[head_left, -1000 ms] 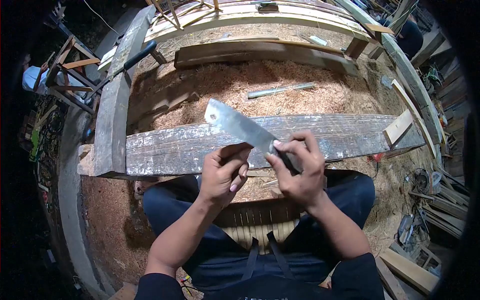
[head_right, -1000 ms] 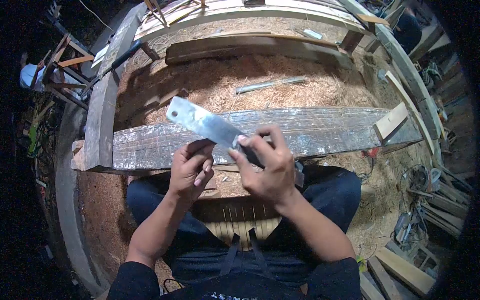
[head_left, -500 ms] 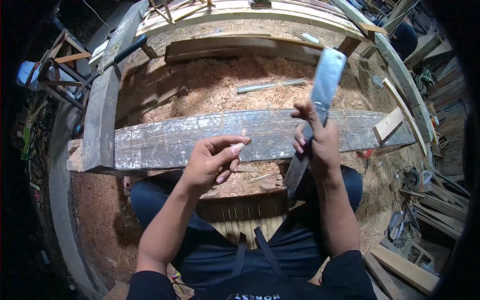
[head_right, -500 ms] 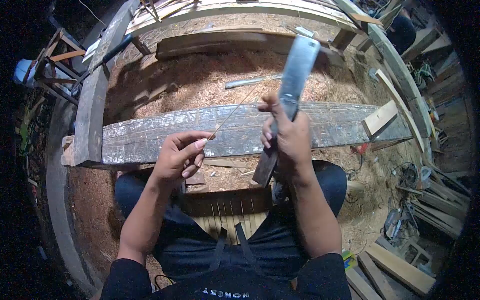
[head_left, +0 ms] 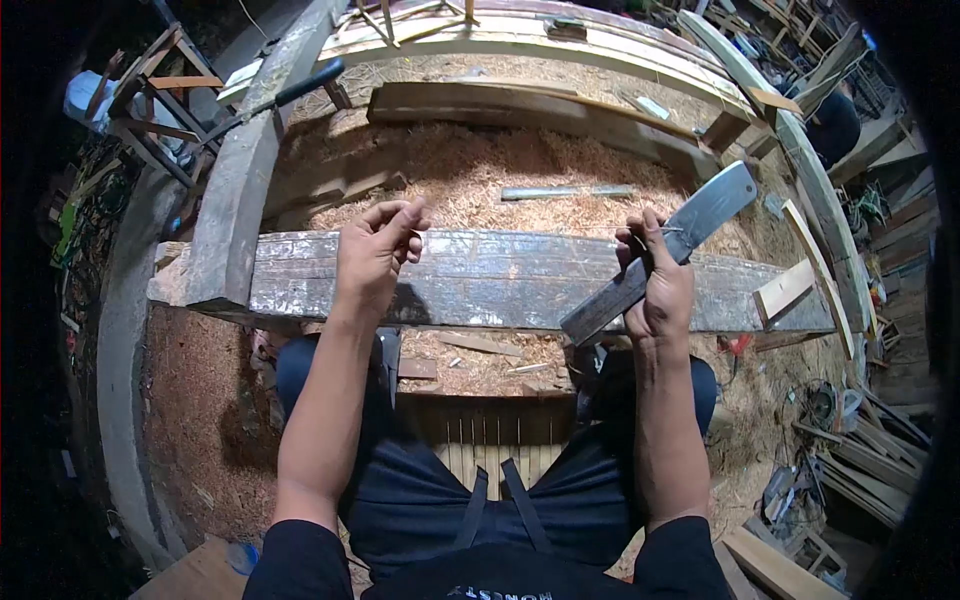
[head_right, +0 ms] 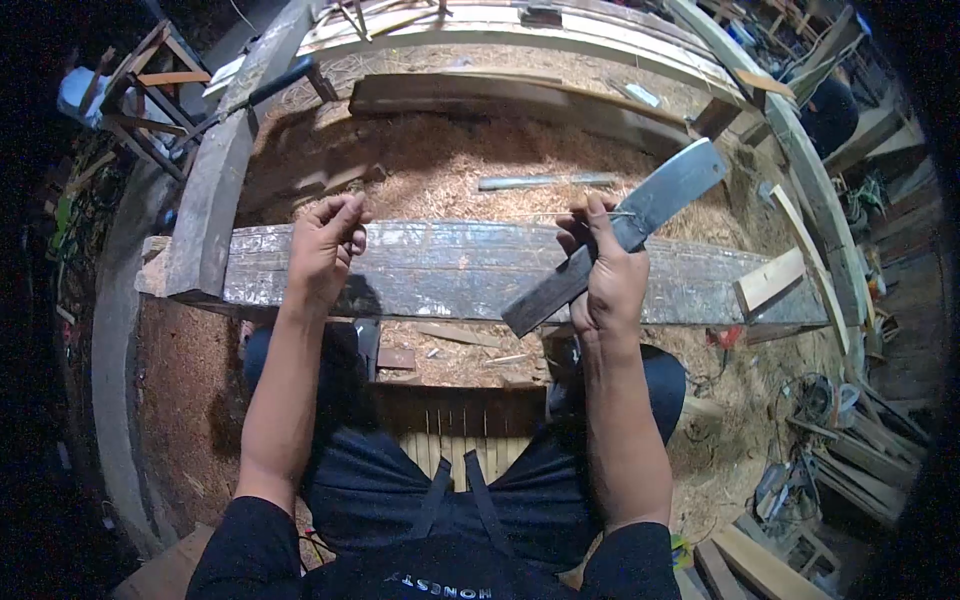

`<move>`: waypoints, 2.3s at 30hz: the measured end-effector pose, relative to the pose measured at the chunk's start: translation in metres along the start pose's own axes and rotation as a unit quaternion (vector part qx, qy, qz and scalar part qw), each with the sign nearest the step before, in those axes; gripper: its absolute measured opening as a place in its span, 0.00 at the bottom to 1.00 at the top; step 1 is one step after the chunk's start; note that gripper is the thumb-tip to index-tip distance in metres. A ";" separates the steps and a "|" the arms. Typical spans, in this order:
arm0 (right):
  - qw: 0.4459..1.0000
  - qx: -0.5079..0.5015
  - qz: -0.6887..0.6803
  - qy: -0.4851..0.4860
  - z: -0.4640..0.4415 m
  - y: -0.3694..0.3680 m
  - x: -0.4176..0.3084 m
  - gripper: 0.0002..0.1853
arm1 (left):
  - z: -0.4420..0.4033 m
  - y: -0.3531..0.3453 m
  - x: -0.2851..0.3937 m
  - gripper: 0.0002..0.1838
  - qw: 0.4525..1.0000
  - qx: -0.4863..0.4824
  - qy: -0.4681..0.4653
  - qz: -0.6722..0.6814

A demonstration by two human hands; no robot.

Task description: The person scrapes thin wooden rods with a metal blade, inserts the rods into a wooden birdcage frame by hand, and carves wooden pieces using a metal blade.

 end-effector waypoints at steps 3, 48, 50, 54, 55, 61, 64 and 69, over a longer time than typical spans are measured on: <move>0.999 -0.005 -0.052 -0.001 -0.006 -0.002 0.004 0.12 | -0.006 0.007 -0.007 0.16 0.996 0.030 -0.022 0.077; 0.990 -0.034 -0.070 -0.114 0.011 -0.025 0.033 0.16 | -0.001 -0.057 -0.020 0.17 0.986 -0.045 -0.099 0.124; 0.988 -0.031 -0.074 -0.132 0.012 -0.023 0.038 0.16 | -0.005 -0.054 -0.022 0.16 0.984 -0.040 -0.104 0.142; 0.989 -0.024 -0.037 -0.140 0.013 -0.022 0.034 0.17 | -0.011 -0.045 -0.018 0.16 0.978 -0.010 -0.098 0.182; 0.992 -0.011 -0.025 -0.127 0.014 -0.022 0.031 0.18 | -0.010 -0.045 -0.015 0.17 0.979 -0.010 -0.094 0.180; 0.990 0.006 0.031 -0.134 0.012 -0.013 0.026 0.19 | -0.015 -0.034 -0.015 0.18 0.974 0.010 -0.097 0.205; 0.989 0.006 0.036 -0.144 0.012 -0.012 0.026 0.18 | -0.017 -0.031 -0.014 0.16 0.976 0.022 -0.084 0.199; 0.987 -0.005 0.032 -0.156 0.013 -0.013 0.026 0.18 | -0.013 -0.041 -0.018 0.16 0.989 -0.058 -0.040 0.126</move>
Point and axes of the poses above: each hand's wrist, its own z-axis away from the middle knuckle, its own y-axis out of the back of the hand, x = y × z, the point moved 4 cm from there along -z, towards the middle knuckle, and after that the axes turned 3 degrees about -x, right-handed, at the moved point
